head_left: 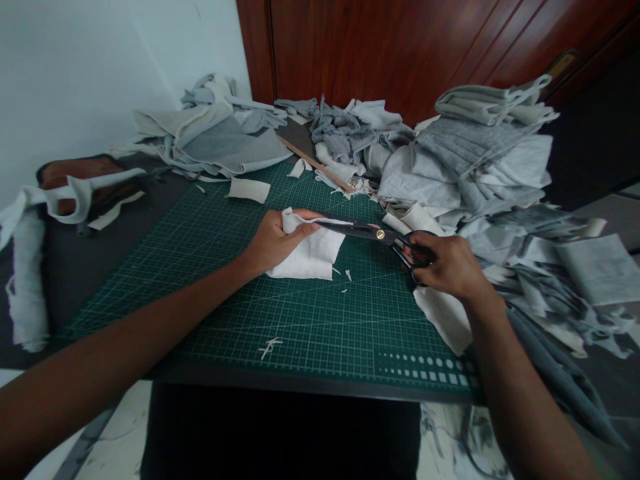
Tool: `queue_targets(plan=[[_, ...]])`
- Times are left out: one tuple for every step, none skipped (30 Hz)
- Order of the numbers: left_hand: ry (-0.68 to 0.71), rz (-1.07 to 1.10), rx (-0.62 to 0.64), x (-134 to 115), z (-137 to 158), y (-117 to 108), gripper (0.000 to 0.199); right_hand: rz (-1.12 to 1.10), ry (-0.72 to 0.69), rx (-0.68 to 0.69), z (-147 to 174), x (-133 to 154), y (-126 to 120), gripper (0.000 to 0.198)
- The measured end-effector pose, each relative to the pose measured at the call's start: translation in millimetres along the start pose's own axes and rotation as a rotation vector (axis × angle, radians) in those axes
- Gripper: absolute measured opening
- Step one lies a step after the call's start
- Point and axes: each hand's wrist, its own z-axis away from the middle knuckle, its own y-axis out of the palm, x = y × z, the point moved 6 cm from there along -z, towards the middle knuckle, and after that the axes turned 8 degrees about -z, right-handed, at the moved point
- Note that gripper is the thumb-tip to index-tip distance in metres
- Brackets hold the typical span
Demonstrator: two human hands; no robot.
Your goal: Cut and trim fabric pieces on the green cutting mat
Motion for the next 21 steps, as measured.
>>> queue_targets(plan=[[-0.007, -0.003, 0.004, 0.4, 0.2, 0.1, 0.029, 0.001, 0.0, -0.001, 0.1, -0.5, 0.2, 0.015], [-0.017, -0.006, 0.001, 0.9, 0.5, -0.1, 0.029, 0.002, -0.001, -0.001, 0.2, -1.1, 0.5, 0.014], [-0.025, -0.008, -0.005, 1.5, 0.8, -0.3, 0.029, 0.002, -0.001, 0.0, 0.2, -1.8, 0.9, 0.012], [-0.032, -0.009, -0.01, 2.0, 1.1, -0.3, 0.03, -0.001, -0.003, 0.003, 0.3, -2.4, 1.4, 0.011], [-0.035, -0.009, -0.015, 2.4, 1.3, -0.2, 0.03, -0.007, -0.005, 0.008, 0.3, -3.0, 2.0, 0.011], [-0.035, -0.006, -0.021, 2.6, 1.3, 0.0, 0.03, -0.016, -0.007, 0.011, 0.3, -3.6, 2.5, 0.011], [-0.03, -0.003, -0.027, 2.7, 1.3, 0.1, 0.03, -0.023, -0.008, 0.012, 0.4, -4.3, 2.8, 0.011], [-0.025, -0.002, -0.035, 2.7, 1.2, 0.1, 0.03, -0.03, -0.009, 0.012, 0.4, -5.0, 2.9, 0.012], [-0.022, -0.004, -0.044, 2.9, 1.0, -0.1, 0.031, -0.036, -0.011, 0.014, 0.5, -5.8, 3.2, 0.012], [-0.022, -0.009, -0.054, 3.1, 0.8, -0.5, 0.032, -0.04, -0.015, 0.018, 0.6, -6.5, 3.5, 0.013], [-0.023, -0.016, -0.06, 3.3, 0.7, -0.8, 0.032, -0.042, -0.019, 0.024, 0.7, -7.1, 3.8, 0.013], [-0.025, -0.026, -0.062, 3.5, 0.6, -1.0, 0.033, -0.042, -0.025, 0.031, 0.9, -7.7, 4.2, 0.013], [-0.03, -0.035, -0.06, 3.8, 0.5, -1.0, 0.033, -0.041, -0.031, 0.038, 1.1, -8.3, 4.6, 0.013], [-0.033, -0.043, -0.058, 4.1, 0.6, -1.0, 0.034, -0.04, -0.037, 0.042, 1.3, -8.6, 4.7, 0.012], [-0.034, -0.049, -0.058, 4.3, 0.6, -1.1, 0.034, -0.039, -0.043, 0.044, 1.6, -8.7, 4.6, 0.012], [-0.033, -0.052, -0.061, 4.7, 0.6, -1.3, 0.034, -0.037, -0.049, 0.042, 1.8, -8.7, 4.3, 0.011], [-0.032, -0.052, -0.066, 5.1, 0.7, -1.5, 0.034, -0.035, -0.054, 0.039, 2.0, -8.5, 3.9, 0.011], [-0.03, -0.051, -0.071, 5.6, 0.7, -1.6, 0.033, -0.032, -0.057, 0.034, 2.2, -8.3, 3.3, 0.01], [-0.028, -0.048, -0.074, 6.1, 0.6, -1.5, 0.032, -0.029, -0.059, 0.031, 2.3, -8.2, 2.9, 0.01], [-0.027, -0.044, -0.078, 6.6, 0.6, -1.4, 0.031, -0.026, -0.059, 0.028, 2.4, -8.1, 2.6, 0.01], [-0.028, -0.041, -0.082, 7.2, 0.5, -1.3, 0.03, -0.023, -0.059, 0.029, 2.5, -8.1, 2.4, 0.01]])
